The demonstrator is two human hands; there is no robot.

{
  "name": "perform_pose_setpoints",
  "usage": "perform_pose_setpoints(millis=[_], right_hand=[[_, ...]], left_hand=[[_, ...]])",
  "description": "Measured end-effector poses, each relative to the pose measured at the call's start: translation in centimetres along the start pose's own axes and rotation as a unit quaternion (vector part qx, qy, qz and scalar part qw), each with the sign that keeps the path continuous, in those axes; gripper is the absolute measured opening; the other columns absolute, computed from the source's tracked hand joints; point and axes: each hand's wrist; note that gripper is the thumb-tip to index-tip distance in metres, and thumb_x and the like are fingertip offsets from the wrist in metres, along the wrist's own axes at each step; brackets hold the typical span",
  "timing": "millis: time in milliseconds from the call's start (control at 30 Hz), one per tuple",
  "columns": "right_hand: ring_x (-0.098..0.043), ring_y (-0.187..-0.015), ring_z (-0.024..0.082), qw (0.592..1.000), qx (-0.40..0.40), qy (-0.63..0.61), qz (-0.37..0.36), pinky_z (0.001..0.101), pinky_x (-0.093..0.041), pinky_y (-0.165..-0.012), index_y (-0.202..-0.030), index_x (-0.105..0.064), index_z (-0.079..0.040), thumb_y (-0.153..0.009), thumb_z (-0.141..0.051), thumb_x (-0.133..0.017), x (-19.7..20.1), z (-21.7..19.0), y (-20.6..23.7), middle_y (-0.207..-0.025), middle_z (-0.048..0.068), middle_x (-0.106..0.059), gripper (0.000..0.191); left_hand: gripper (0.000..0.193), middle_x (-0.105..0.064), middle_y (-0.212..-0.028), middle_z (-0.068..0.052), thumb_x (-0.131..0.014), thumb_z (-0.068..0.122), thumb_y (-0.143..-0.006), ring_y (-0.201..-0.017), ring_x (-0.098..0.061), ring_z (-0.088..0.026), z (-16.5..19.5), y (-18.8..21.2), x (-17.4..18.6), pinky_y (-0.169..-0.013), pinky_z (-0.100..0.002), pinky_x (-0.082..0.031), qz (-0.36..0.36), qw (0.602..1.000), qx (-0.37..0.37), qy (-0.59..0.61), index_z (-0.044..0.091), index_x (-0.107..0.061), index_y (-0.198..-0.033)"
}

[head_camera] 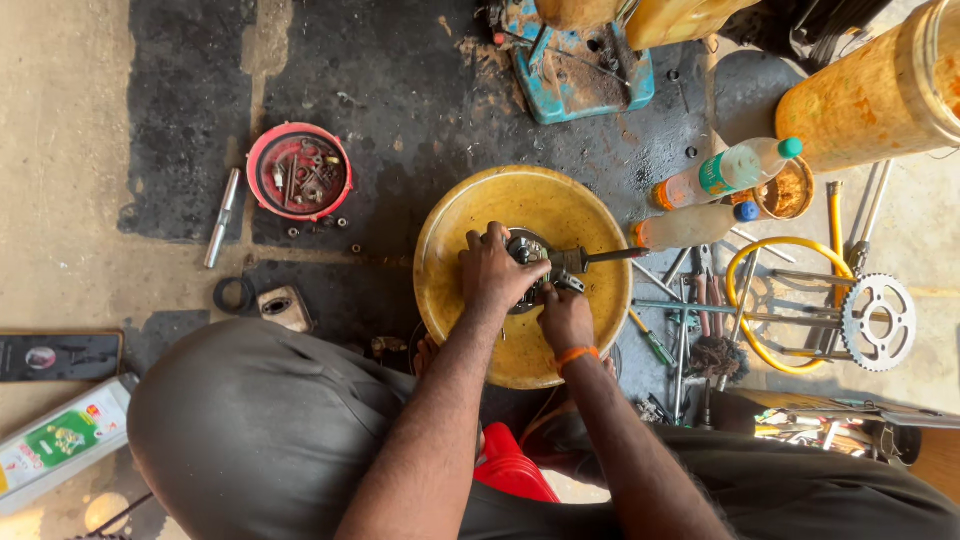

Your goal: The person scrubs a small engine block with a brush while holding it over a yellow basin. They rotate the engine to access different sides and continue scrubbing the exterior surfaces.

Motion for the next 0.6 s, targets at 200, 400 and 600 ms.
perform_pose_setpoints(millis=[200,400,600], right_hand=[[-0.055,-0.045,0.02,0.977,-0.11,-0.165,-0.082,0.0364,-0.041,-0.044,-0.085,-0.076,0.002,-0.102,-0.044,-0.061,-0.4,3.1,-0.9,-0.058,0.01,-0.063,0.05],[-0.042,-0.039,0.017,0.944,-0.174,-0.257,-0.111,0.0347,-0.031,-0.038,-0.08,-0.069,-0.005,-0.1,-0.045,-0.061,0.1,2.0,-1.4,-0.056,0.005,-0.056,0.046],[-0.042,-0.037,0.018,0.94,-0.171,-0.256,-0.147,0.0357,-0.03,-0.036,-0.079,-0.069,-0.005,-0.098,-0.043,-0.067,1.2,2.1,-0.6,-0.055,0.007,-0.053,0.043]], left_hand=[[0.084,-0.052,-0.122,-0.019,-0.087,0.058,-0.065,-0.11,-0.061,-0.039,-0.2,-0.4,-0.9,-0.093,-0.052,-0.054,-0.004,1.0,-0.001,0.009,0.015,-0.05,-0.127],[0.082,-0.05,-0.122,-0.02,-0.087,0.055,-0.067,-0.111,-0.059,-0.039,0.0,-0.1,-0.6,-0.095,-0.053,-0.054,-0.016,1.0,0.001,-0.004,0.015,-0.049,-0.127],[0.08,-0.048,-0.124,-0.019,-0.084,0.055,-0.069,-0.112,-0.06,-0.037,0.1,0.5,-0.4,-0.091,-0.051,-0.057,-0.016,0.999,0.016,0.032,0.015,-0.047,-0.127]])
Point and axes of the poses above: each hand's wrist, its own y-axis away from the middle knuckle, its own x-axis out of the back of the hand, z = x × y
